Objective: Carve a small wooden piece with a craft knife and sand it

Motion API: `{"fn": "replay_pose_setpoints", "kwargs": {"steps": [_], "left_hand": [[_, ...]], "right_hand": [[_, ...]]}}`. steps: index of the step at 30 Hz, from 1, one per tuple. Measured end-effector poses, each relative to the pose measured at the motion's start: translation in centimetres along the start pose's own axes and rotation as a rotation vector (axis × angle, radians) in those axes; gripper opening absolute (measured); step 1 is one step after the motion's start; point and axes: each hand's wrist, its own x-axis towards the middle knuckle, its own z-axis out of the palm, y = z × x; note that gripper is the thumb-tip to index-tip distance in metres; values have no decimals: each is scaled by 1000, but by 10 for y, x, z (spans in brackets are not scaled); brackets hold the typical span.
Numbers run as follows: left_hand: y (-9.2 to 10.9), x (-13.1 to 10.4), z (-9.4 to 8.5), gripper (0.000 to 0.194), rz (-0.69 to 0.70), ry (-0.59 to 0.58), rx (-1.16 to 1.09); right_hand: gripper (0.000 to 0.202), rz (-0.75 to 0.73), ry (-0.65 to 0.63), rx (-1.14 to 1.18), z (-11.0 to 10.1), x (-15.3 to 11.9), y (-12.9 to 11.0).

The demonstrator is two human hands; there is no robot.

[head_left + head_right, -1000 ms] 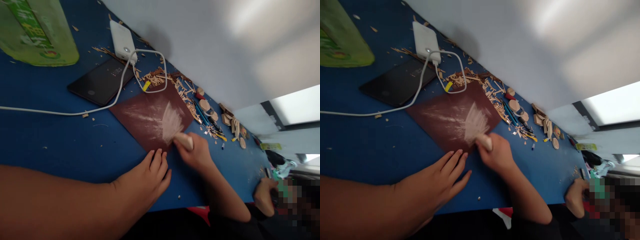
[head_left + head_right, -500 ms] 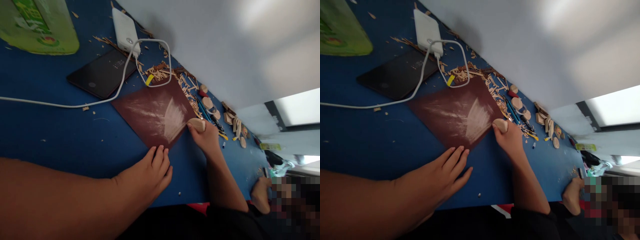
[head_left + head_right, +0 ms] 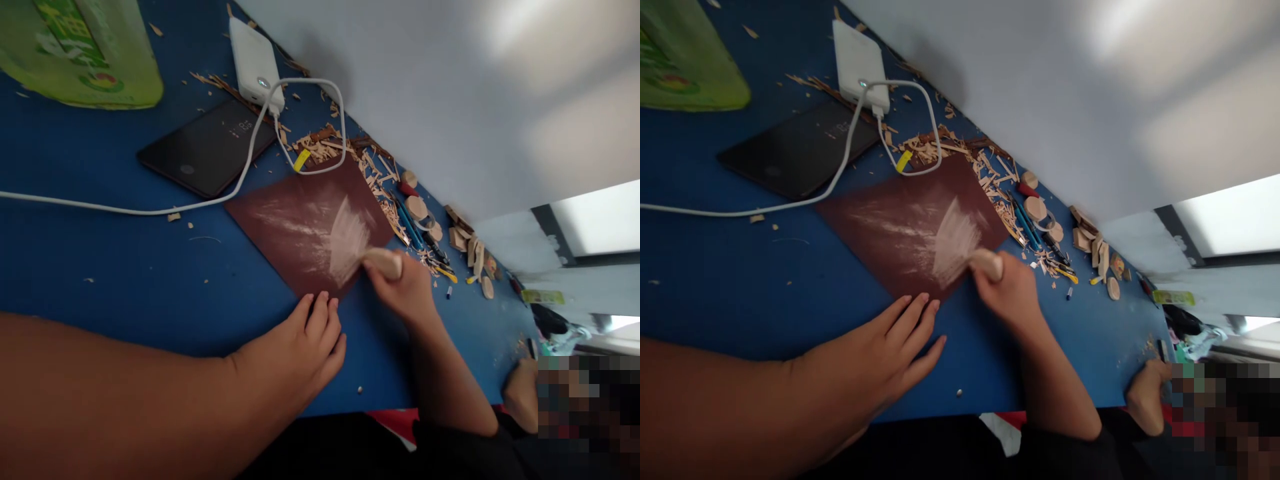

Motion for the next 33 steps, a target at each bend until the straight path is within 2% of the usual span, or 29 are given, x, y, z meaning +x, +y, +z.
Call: {"fn": "replay_pose_setpoints", "kwargs": {"steps": [2,6,9,11,14,15,17,19,22,25,29,33], "left_hand": [[1,0,0,67,-8,2,-13],[-1,0,-3,66,14,-8,18],[-2,0,-5,67,24,-17,29],[-2,0,-5,66,15,-20,16],[-2,-2,-4,68,4,-25,5],[-2,-3,-5,71,13,-32,8],[-3,-4,-6,82,43,-62,13],[-5,-4,-8,101,66,-97,-1],[-6,-1,-14,122,64,-126,-29],[-6,1,-22,109,74,-132,17],[-4,-3,-38,84,34,-132,183],[-4,-8,-51,79,-28,-152,321]], "right_hand": [[32,26,59,-13,0,-1,0],[36,-85,-111,31,-1,-3,-2],[33,25,30,8,-2,1,0],[33,27,74,-6,-1,0,-1],[35,-72,-87,56,2,-3,-3],[35,-70,-95,61,2,-2,-1],[35,-1,32,17,3,4,9],[36,72,212,14,4,13,23],[38,119,399,129,5,18,37],[36,105,434,229,7,16,38],[33,127,323,269,11,16,36],[38,218,213,192,9,16,36]]}}
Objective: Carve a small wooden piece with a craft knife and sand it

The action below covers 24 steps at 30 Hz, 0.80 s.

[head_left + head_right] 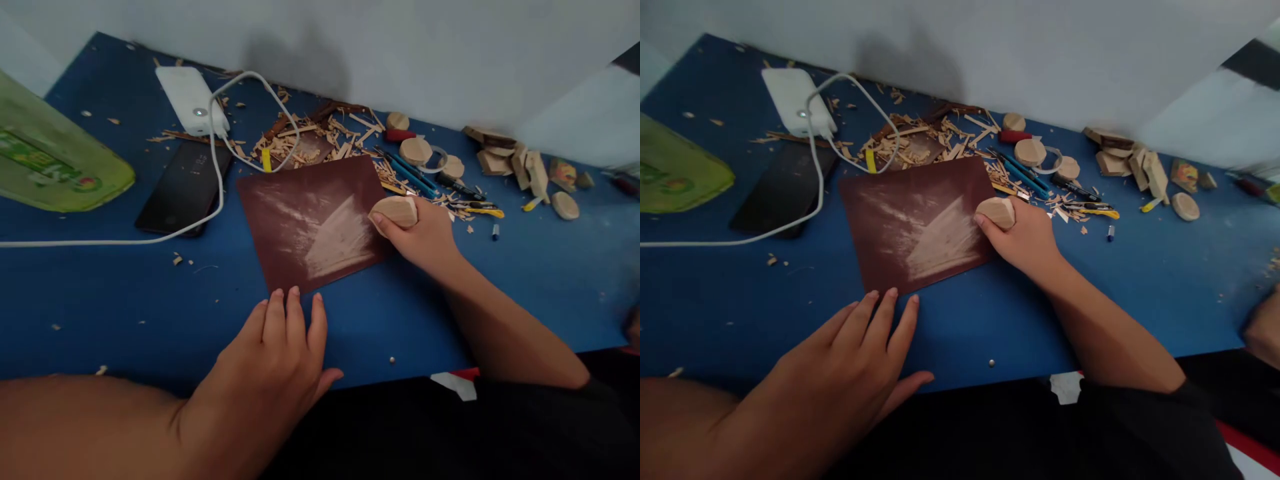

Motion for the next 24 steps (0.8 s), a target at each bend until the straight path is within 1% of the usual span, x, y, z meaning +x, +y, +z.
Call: {"fn": "replay_pose_setpoints", "kwargs": {"steps": [4,8,11,14,16,21,24], "left_hand": [[0,1,-6,77,-11,3,32],[5,1,-8,72,11,57,-43],[10,-1,-5,81,33,20,-124],[13,-2,-2,99,29,-49,-153],[13,-2,-1,108,36,-80,-162],[10,-2,-3,114,48,-97,-149],[9,-3,-2,112,58,-99,-136]], "right_hand": [[36,11,-54,-71,-7,-6,-6],[37,12,-48,-80,-10,-9,-8],[36,8,-67,-102,-8,-7,-8],[36,9,-69,-127,-7,-7,-9],[37,5,-57,-130,-7,-7,-9],[39,-12,-9,-101,-6,-8,-5],[38,-15,-4,-105,-5,-7,-3]]}}
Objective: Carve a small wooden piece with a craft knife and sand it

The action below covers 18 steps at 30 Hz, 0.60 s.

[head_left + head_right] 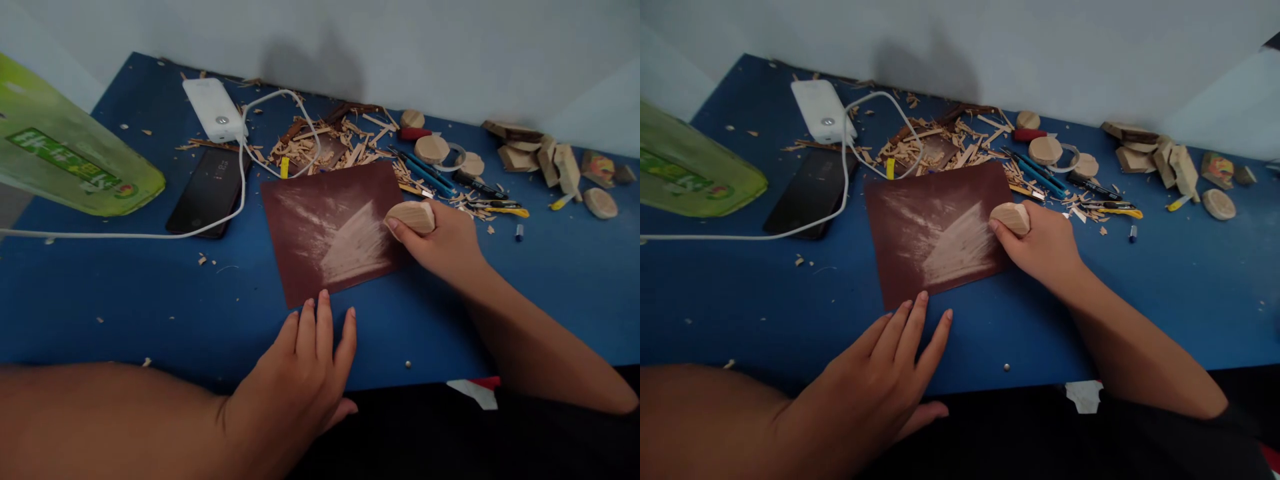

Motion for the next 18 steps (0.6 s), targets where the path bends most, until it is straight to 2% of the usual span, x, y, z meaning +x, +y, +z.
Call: {"fn": "replay_pose_setpoints", "kwargs": {"steps": [10,14,18], "left_hand": [[0,1,8,97,34,93,-11],[0,3,11,90,95,139,-14],[2,4,17,74,160,177,-39]], "right_hand": [[37,-10,-24,97,5,-2,-4],[41,-39,-70,275,14,11,-2],[51,-38,-96,468,22,23,-3]]}}
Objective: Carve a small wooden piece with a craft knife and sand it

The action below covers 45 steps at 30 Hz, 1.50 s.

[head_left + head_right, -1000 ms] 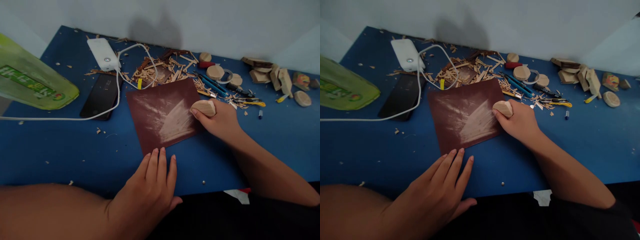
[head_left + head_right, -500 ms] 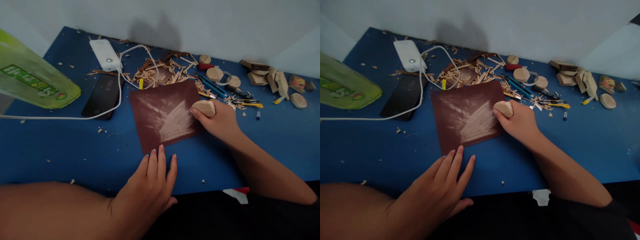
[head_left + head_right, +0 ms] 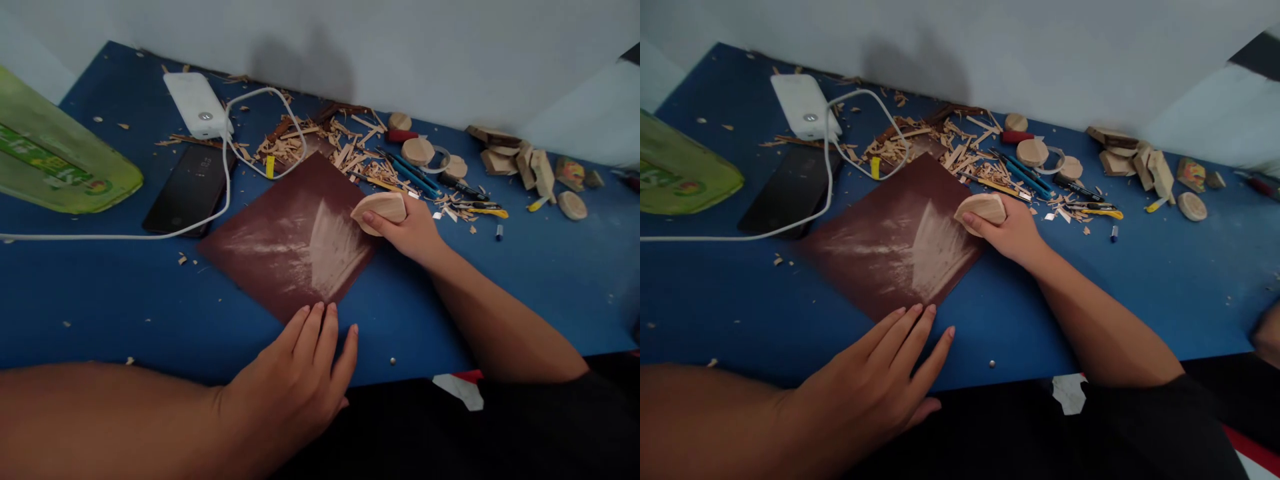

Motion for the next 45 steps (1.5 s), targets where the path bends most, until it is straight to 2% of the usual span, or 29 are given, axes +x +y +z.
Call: {"fn": "replay_pose_setpoints", "kwargs": {"steps": [3,6,9,11,13,16,18,23,27,28,32,33,36,37,38,41,42,45], "left_hand": [[3,-2,6,68,31,58,-7],[5,-3,11,69,30,80,9],[5,-3,14,69,12,72,21],[3,-2,16,66,-8,78,25],[2,-1,17,62,-19,105,32],[2,-2,21,56,-21,156,53],[4,-3,24,54,-25,176,60],[9,-4,33,53,-54,240,59],[12,-4,39,52,-70,246,25],[13,-4,40,52,-80,256,19],[15,-4,44,55,-97,268,23],[15,-4,44,55,-91,260,27],[14,-4,40,54,-79,236,28],[13,-4,39,55,-82,231,26],[13,-4,37,55,-87,228,26],[11,-3,33,55,-78,192,33],[12,-3,33,54,-71,181,30],[15,-3,39,55,-87,219,12]], "right_hand": [[51,4,62,0,-6,-1,-3],[47,12,135,-145,-22,-10,-7],[40,-7,116,-313,-37,-18,-12],[37,-11,79,-384,-40,-24,-18],[34,-31,-3,-409,-37,-31,-26],[32,-112,-207,-446,-28,-37,-35],[33,-133,-267,-517,-24,-36,-35],[35,-53,-131,-628,-24,-30,-30],[35,-170,-290,-556,-21,-37,-37],[35,-160,-286,-567,-21,-37,-37],[36,-30,-75,-707,-23,-34,-34],[35,-42,-85,-708,-22,-35,-35],[34,-142,-267,-590,-20,-38,-38],[34,-139,-291,-559,-20,-37,-38],[35,-110,-272,-554,-20,-36,-37],[36,-20,-102,-630,-24,-30,-33],[36,-35,-102,-640,-25,-30,-34],[35,-124,-280,-581,-26,-34,-37]]}}
